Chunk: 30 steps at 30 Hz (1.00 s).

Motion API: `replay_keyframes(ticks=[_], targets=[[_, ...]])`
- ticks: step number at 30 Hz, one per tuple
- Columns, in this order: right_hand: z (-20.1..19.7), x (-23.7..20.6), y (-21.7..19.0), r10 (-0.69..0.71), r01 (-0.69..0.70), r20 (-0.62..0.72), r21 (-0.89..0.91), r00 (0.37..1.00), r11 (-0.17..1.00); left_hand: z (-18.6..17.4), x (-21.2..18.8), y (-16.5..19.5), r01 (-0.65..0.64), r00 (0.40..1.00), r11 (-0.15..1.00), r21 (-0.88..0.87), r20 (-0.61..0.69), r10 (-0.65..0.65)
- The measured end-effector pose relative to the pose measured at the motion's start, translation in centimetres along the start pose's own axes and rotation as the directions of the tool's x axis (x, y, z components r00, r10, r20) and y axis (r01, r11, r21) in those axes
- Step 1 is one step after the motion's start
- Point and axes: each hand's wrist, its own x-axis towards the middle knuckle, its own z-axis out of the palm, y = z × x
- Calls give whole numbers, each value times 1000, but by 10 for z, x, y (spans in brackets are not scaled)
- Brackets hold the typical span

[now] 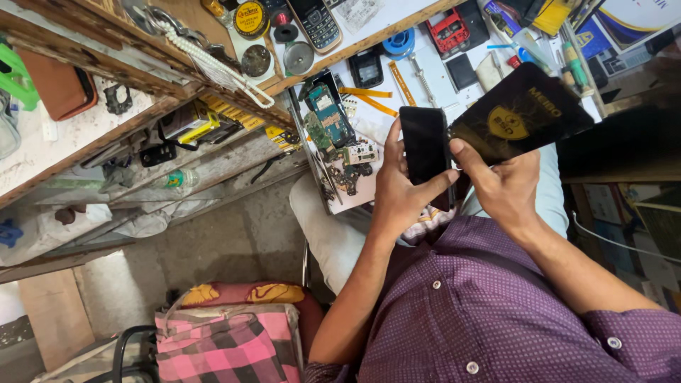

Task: The person sits at a repair bench holding a disassembled smartphone, works around its edges by hand, then peels the protective liner off a new back cover and presses the cover onto the phone body, aligning it with the camera cutout.

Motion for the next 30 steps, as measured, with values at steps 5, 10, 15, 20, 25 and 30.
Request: replay_keyframes(ticks=[5, 10, 15, 20, 25, 30], targets=[[-3, 4, -8, -64, 63, -15, -56, 998, 996, 3, -2, 5, 28, 999, 999, 15, 33, -29], [-6, 5, -12, -97, 95, -10, -102, 995, 990, 3, -2, 4, -21, 998, 1000, -15, 59, 22], [-7, 6, -11, -118, 116, -6, -147, 993, 982, 4, -1, 1, -28, 997, 999, -18, 68, 29], [-10, 12, -10, -129, 141, 75, -191, 989, 971, 2, 2, 0, -10, 1000, 998, 62, 16, 9], [-22, 22, -19, -219, 297, 253, -334, 942, 894, -1, 0, -11, -13, 1000, 996, 91, -1, 13], [-37, 33, -44, -227, 236, 74, -167, 971, 957, -5, 8, -26, 69, 997, 874, -480, 6, -76]])
